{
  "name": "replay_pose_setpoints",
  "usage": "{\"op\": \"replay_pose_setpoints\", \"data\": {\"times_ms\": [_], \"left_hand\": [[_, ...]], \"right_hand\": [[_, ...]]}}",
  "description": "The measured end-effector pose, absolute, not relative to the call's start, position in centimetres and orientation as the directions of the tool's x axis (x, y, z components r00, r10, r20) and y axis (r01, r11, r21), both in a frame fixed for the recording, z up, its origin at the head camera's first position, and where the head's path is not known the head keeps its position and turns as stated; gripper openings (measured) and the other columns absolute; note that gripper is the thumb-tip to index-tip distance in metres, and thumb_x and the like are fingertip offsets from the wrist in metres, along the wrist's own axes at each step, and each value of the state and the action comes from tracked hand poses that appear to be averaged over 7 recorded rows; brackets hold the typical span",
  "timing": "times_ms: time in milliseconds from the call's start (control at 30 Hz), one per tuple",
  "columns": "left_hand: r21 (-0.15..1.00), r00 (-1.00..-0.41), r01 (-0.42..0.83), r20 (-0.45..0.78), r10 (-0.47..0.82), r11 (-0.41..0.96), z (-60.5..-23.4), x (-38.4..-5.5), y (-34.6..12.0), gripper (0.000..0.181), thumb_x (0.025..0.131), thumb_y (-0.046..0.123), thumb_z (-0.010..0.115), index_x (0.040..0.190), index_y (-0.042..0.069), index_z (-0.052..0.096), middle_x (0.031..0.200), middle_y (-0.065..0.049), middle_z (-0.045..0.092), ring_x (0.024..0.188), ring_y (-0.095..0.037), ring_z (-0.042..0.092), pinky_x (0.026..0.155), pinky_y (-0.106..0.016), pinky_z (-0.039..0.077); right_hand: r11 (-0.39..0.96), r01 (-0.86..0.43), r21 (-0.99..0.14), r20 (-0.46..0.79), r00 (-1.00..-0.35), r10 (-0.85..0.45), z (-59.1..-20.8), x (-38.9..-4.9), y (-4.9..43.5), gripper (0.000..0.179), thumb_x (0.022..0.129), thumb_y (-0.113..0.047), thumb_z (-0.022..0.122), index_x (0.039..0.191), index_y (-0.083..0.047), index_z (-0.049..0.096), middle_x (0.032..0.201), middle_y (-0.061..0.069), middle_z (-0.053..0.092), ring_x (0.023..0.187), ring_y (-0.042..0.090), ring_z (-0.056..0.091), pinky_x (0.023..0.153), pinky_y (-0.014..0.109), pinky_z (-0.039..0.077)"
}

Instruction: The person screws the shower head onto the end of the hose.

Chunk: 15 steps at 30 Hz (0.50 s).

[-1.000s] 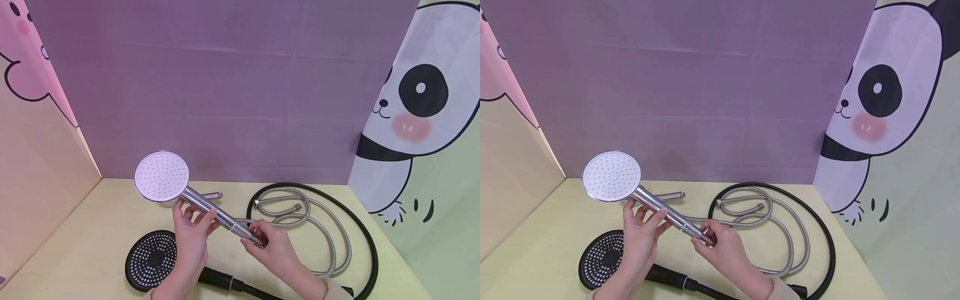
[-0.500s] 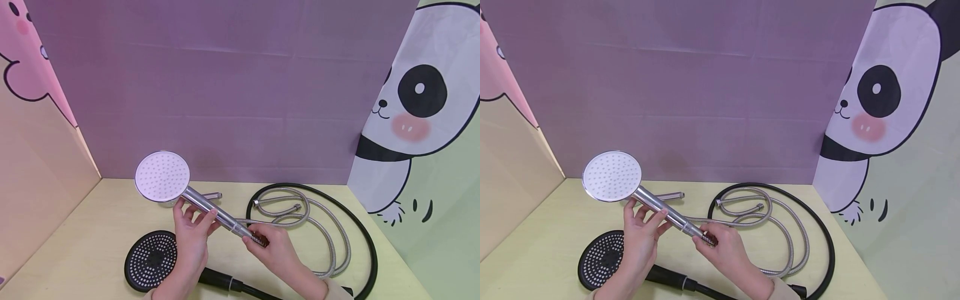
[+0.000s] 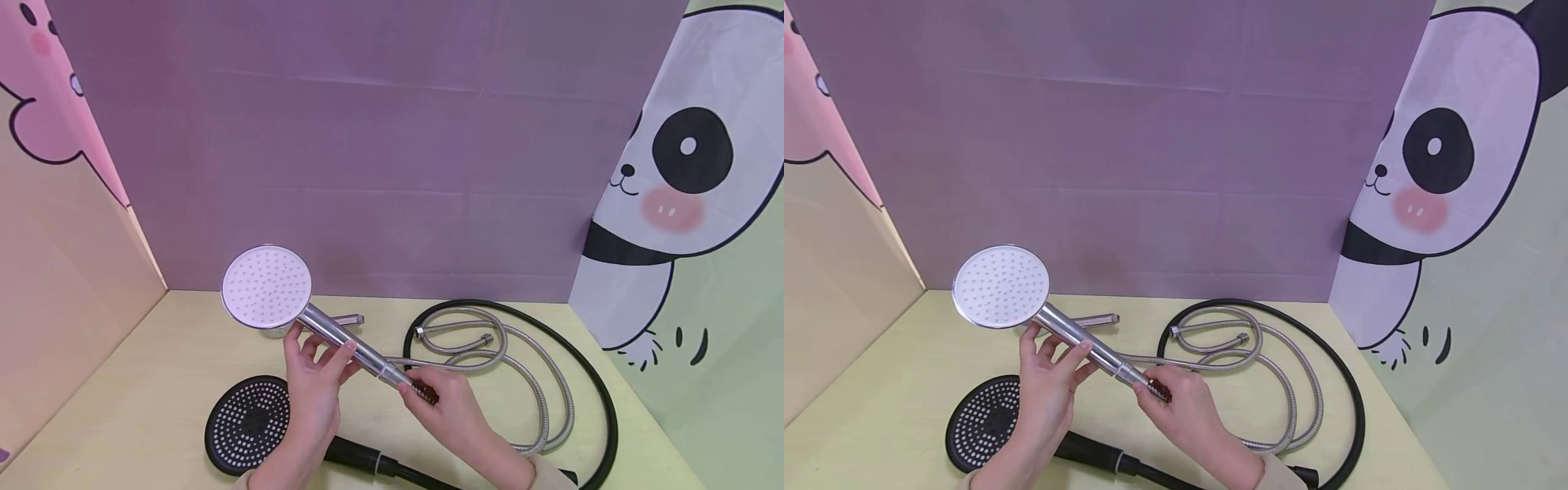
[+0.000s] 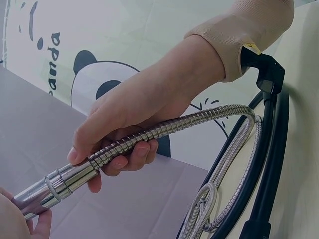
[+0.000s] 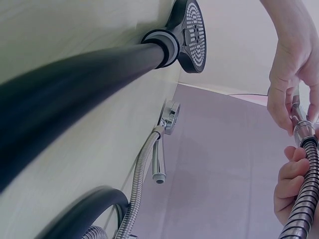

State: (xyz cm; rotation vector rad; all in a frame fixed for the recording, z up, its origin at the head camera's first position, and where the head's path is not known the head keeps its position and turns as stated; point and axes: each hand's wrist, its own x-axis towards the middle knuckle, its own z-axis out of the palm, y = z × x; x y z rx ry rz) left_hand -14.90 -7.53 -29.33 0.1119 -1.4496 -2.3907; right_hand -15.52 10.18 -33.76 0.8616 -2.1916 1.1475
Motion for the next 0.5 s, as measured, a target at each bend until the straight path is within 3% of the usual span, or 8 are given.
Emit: {"op": "replay_pose_setpoints", "data": {"times_ms": [267,500], "left_hand": [[0.87,-0.938,0.244,0.1,-0.332,-0.428,-29.33,-14.92,-7.45,0.073,0.082,-0.015,0.061,0.134,0.023,0.028,0.103,-0.003,0.046,0.08,-0.01,0.061,0.069,-0.032,0.06],[0.867,-0.938,0.25,0.107,-0.329,-0.431,-29.38,-14.9,-7.39,0.072,0.082,-0.013,0.063,0.133,0.023,0.029,0.103,-0.004,0.047,0.081,-0.011,0.061,0.07,-0.032,0.06]], "right_hand": [[0.461,-0.692,-0.556,0.645,-0.709,-0.286,-33.65,-15.25,10.33,0.035,0.076,-0.017,0.078,0.106,-0.015,0.06,0.063,-0.013,0.052,0.049,-0.009,0.038,0.042,0.007,0.035],[0.475,-0.722,-0.503,0.696,-0.664,-0.272,-33.88,-15.28,10.24,0.041,0.07,-0.012,0.082,0.099,-0.013,0.053,0.06,-0.004,0.054,0.05,-0.009,0.038,0.043,0.006,0.035]]}}
